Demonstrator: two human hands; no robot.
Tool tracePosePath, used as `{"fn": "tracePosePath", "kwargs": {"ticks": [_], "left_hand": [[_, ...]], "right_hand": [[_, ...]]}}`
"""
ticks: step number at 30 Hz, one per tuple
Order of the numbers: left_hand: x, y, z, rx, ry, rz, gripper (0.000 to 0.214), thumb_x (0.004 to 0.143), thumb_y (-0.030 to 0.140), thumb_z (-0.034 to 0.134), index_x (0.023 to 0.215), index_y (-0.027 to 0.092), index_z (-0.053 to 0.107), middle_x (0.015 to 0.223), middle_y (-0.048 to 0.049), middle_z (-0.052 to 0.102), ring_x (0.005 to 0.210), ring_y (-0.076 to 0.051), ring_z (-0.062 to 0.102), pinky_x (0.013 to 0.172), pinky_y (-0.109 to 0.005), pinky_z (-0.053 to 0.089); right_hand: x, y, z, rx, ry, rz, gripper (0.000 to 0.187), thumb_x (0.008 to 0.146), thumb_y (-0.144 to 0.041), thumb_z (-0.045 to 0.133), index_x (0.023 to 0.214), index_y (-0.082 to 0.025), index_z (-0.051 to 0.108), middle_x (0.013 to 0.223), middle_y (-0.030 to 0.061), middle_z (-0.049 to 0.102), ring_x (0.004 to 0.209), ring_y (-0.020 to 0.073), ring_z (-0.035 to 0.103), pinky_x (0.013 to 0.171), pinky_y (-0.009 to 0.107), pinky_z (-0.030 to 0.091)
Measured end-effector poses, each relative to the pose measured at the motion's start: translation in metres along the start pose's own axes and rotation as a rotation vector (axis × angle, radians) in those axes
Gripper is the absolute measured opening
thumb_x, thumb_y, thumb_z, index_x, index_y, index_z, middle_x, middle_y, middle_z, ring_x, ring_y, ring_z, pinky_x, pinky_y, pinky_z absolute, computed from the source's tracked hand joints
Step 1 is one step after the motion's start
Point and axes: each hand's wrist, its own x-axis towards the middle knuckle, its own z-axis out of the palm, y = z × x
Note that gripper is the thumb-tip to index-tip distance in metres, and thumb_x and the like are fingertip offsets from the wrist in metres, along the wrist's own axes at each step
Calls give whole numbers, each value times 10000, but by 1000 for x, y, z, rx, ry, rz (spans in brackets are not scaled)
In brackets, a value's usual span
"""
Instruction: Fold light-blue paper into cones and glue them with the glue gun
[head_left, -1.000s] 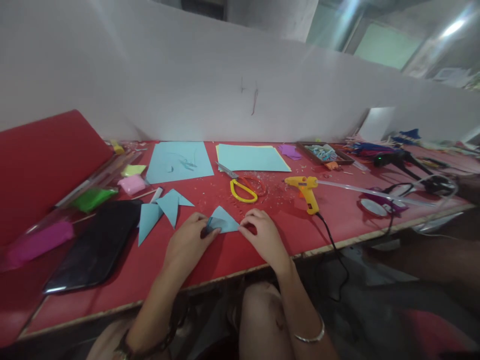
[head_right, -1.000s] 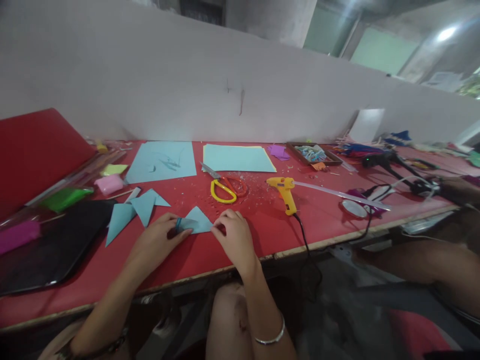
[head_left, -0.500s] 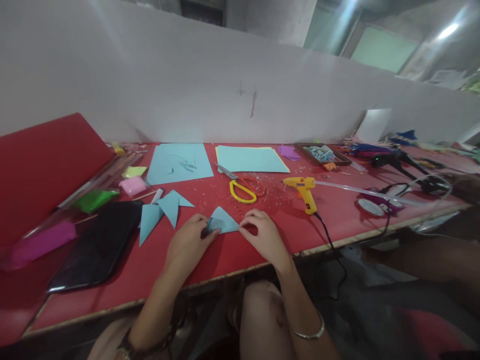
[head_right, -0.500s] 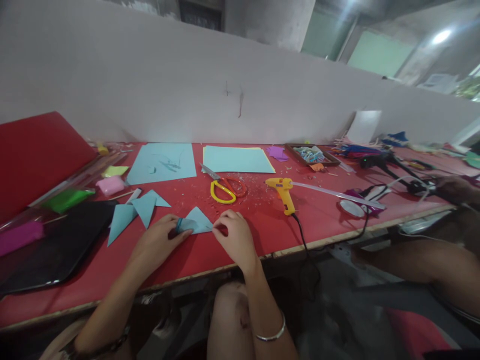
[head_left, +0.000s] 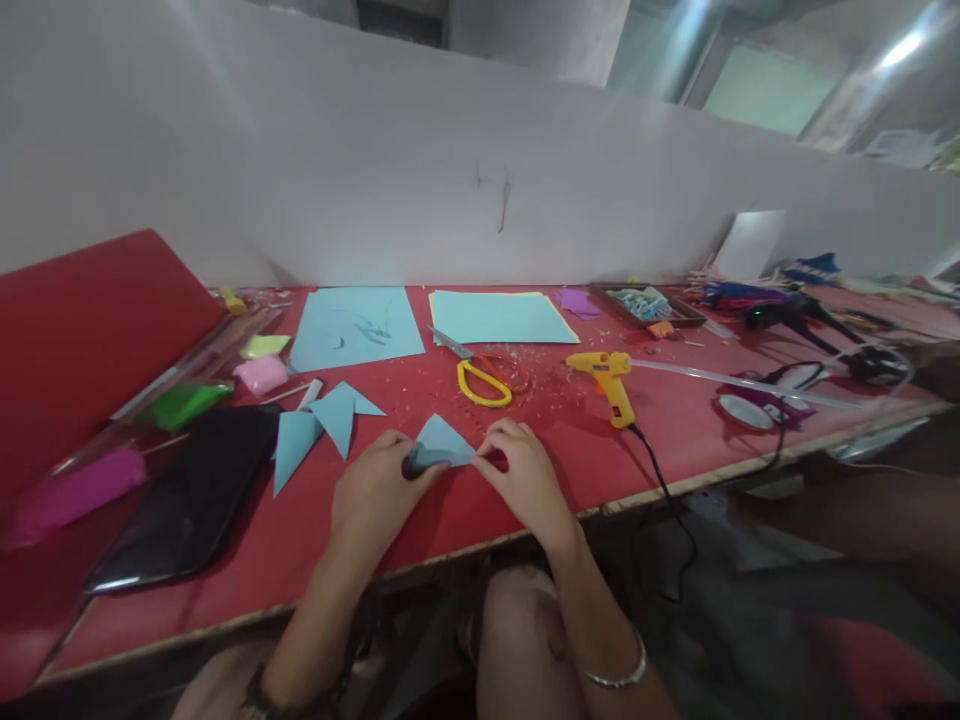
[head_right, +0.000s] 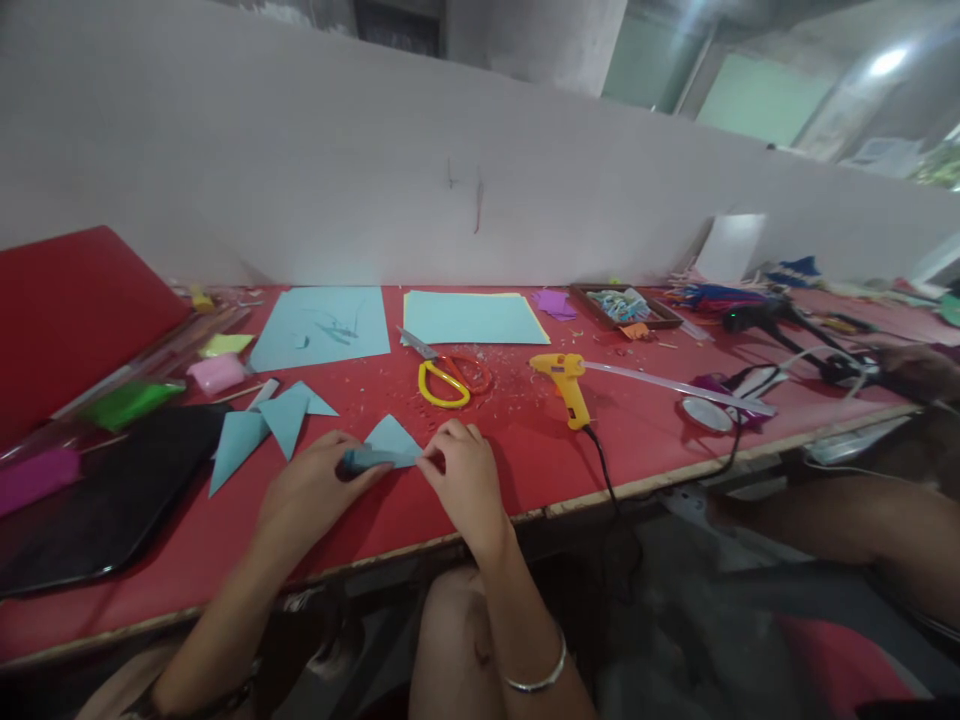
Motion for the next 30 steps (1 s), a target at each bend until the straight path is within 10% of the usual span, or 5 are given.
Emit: {"fn": "tracePosePath", "kwargs": {"ticks": [30], "left_hand": [[1, -10, 3, -21, 9, 62, 311, 787, 414, 481, 583, 183, 516, 876, -16, 565, 671, -132, 547, 572, -257, 368]], "right_hand": [[-9, -8, -2, -12, 155, 25, 132, 798, -159, 495, 868, -186, 605, 869, 55, 616, 840, 197, 537, 756, 317, 413]]}}
